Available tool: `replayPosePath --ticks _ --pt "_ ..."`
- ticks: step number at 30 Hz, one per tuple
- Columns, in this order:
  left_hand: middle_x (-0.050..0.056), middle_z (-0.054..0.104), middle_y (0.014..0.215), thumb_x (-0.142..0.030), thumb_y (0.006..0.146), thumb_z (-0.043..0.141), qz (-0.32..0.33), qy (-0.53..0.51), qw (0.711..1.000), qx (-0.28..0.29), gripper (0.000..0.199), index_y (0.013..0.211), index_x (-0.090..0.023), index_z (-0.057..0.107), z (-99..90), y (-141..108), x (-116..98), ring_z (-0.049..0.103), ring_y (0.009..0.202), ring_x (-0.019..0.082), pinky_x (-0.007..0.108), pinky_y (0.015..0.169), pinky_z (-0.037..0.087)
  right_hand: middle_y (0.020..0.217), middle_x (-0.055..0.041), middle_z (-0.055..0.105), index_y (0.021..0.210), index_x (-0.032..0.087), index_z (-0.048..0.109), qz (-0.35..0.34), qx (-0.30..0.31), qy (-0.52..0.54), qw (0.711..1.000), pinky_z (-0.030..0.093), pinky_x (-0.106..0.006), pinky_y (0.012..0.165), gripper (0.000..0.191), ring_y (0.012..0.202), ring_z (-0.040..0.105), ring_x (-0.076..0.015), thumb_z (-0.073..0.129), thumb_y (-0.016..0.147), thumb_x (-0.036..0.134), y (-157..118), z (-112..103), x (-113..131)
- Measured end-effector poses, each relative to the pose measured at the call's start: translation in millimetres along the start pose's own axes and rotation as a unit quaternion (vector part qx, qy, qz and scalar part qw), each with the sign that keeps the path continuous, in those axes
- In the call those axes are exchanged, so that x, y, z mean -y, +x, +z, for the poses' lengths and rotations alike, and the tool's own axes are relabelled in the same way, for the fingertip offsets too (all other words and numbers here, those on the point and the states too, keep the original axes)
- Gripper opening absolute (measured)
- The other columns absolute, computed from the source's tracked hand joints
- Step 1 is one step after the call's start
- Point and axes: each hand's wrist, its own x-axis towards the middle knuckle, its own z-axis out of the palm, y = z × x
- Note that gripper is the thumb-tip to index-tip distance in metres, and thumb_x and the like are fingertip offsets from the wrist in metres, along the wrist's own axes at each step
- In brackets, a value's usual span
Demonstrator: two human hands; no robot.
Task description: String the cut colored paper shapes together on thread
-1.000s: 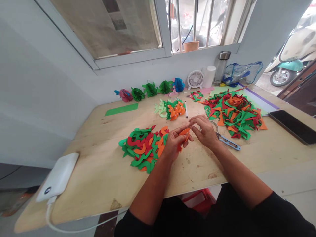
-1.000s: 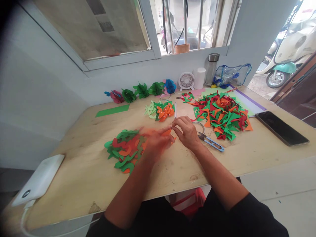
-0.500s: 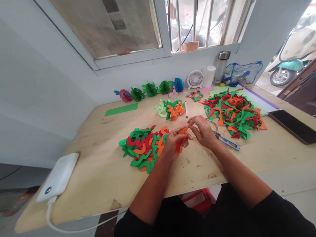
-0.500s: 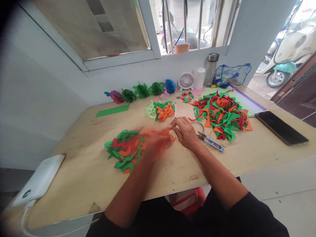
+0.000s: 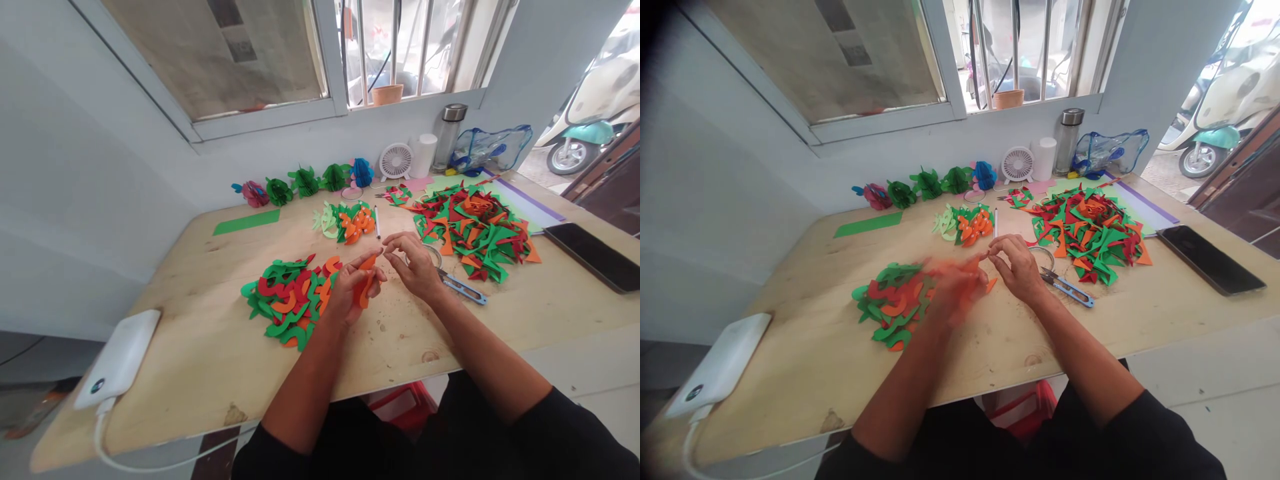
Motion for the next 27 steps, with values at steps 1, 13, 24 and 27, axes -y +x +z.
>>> replayPosePath --ticks 1,13,24,27 --pt "0.003 0.065 0.065 -0.02 0.067 0.065 0.0 0.003 1.0 0.003 0.053 0.119 -0.014 0.059 -1.1 0.9 1.1 0.043 0.043 0.006 0.021 0.048 0.03 0.092 -0.0065 0.062 0.084 0.023 0.052 0.0 0.0 0.0 1.0 0.045 -0.04 0.084 0.004 0.093 0.057 -0.0214 0.051 0.087 0.02 0.1 0.1 0.2" --pt "0.004 0.064 0.064 -0.022 0.065 0.067 -0.007 0.026 1.0 -0.015 0.053 0.117 -0.011 0.06 1.3 1.4 2.4 0.045 0.045 0.006 0.021 0.047 0.031 0.092 -0.0068 0.063 0.084 0.023 0.055 0.009 0.006 -0.004 1.0 0.045 -0.041 0.083 0.006 0.092 0.057 -0.0215 0.051 0.087 0.02 -0.3 0.2 0.4" --pt "0.004 0.064 0.067 -0.02 0.065 0.067 -0.014 0.016 1.0 -0.014 0.056 0.119 -0.011 0.058 2.7 1.2 2.3 0.045 0.046 0.006 0.021 0.047 0.029 0.093 -0.0068 0.063 0.084 0.023 0.055 0.007 0.013 -0.003 1.0 0.045 -0.041 0.084 0.004 0.092 0.057 -0.0214 0.052 0.087 0.021 -0.4 0.8 -0.4" --pt "0.004 0.064 0.065 -0.021 0.065 0.067 -0.009 0.018 1.0 -0.011 0.054 0.118 -0.011 0.059 2.1 1.6 3.3 0.044 0.044 0.006 0.021 0.047 0.03 0.093 -0.0069 0.063 0.085 0.023 0.055 0.005 0.009 -0.013 1.0 0.046 -0.041 0.083 0.004 0.092 0.057 -0.0219 0.052 0.087 0.021 -1.1 1.3 -1.0"
